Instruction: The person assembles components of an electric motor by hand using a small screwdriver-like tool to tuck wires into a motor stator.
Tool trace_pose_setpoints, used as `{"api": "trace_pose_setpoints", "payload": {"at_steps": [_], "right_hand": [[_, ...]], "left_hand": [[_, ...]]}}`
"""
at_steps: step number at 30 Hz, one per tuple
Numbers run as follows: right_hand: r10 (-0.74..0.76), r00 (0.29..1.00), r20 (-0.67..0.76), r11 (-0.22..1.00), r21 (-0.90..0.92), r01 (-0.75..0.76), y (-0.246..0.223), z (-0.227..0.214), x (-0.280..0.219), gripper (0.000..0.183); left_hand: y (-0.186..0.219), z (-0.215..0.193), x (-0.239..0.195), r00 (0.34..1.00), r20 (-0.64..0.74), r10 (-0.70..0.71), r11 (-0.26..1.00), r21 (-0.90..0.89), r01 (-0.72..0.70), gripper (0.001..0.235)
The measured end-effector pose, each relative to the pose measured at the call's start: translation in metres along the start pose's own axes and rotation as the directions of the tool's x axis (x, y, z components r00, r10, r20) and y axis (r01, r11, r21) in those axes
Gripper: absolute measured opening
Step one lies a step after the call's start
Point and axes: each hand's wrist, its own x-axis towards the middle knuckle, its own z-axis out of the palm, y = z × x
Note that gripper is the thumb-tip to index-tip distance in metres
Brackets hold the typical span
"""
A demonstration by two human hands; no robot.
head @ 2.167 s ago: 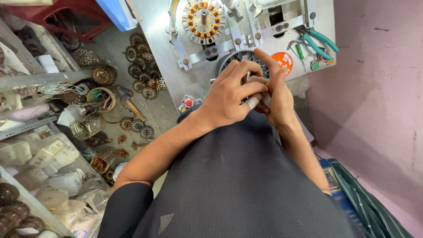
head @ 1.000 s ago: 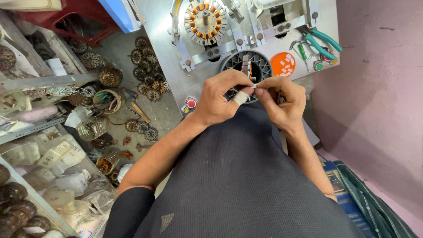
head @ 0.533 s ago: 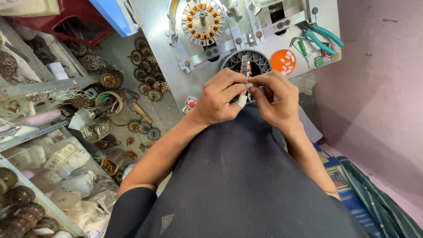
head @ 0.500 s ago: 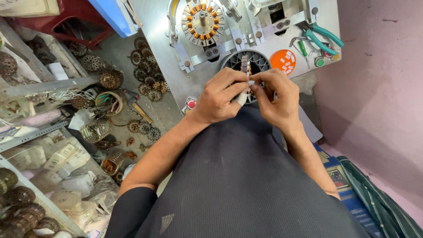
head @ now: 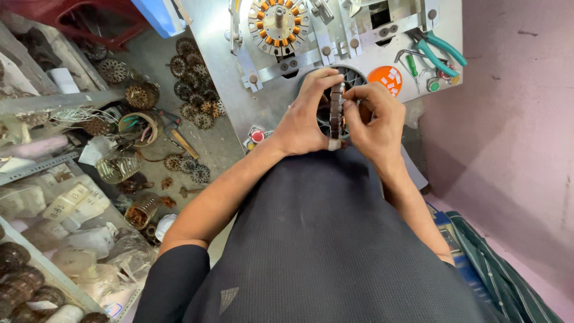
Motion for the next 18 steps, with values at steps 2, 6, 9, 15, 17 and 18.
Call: {"api": "trace_pose_setpoints", "payload": {"at_steps": [2,6,9,15,17,18], "right_hand": [[-0.061,0.998,-0.014,0.998,-0.025,0.061,-0.004,-0.001,-0.003,0.011],[-0.139,0.99,-0.016,0.988,-0.072,0.138,-0.01,-0.001,-0.003,0.014],[-0.136,0.991,-0.006,0.988,-0.074,0.135,-0.01,-0.001,-0.006,0.016],[-0.016,1.0,-0.004,0.996,0.091,0.017,0.003,-0.007,-0.014,0.012],[0.238,0.969,0.062,0.9,0.362,-0.245,0.007,-0.008,-0.017,0.009],[0.259,0.963,0.072,0.848,0.46,-0.262,0.008,-0.011,-0.02,0.011]], "left_hand": [[-0.002,0.004,-0.002,0.999,-0.025,0.038,0.999,0.019,-0.037,0.107],[-0.002,0.009,0.0,0.992,-0.061,0.107,0.988,0.116,-0.1,0.103],[0.0,0.009,-0.001,0.994,-0.033,0.1,0.984,0.148,-0.095,0.102],[0.016,-0.001,0.003,0.992,-0.05,0.119,0.956,0.276,-0.101,0.102],[0.025,-0.007,0.001,0.976,-0.098,0.197,0.95,0.263,-0.165,0.078],[0.029,-0.01,-0.001,0.965,-0.12,0.234,0.946,0.257,-0.198,0.066]]}}
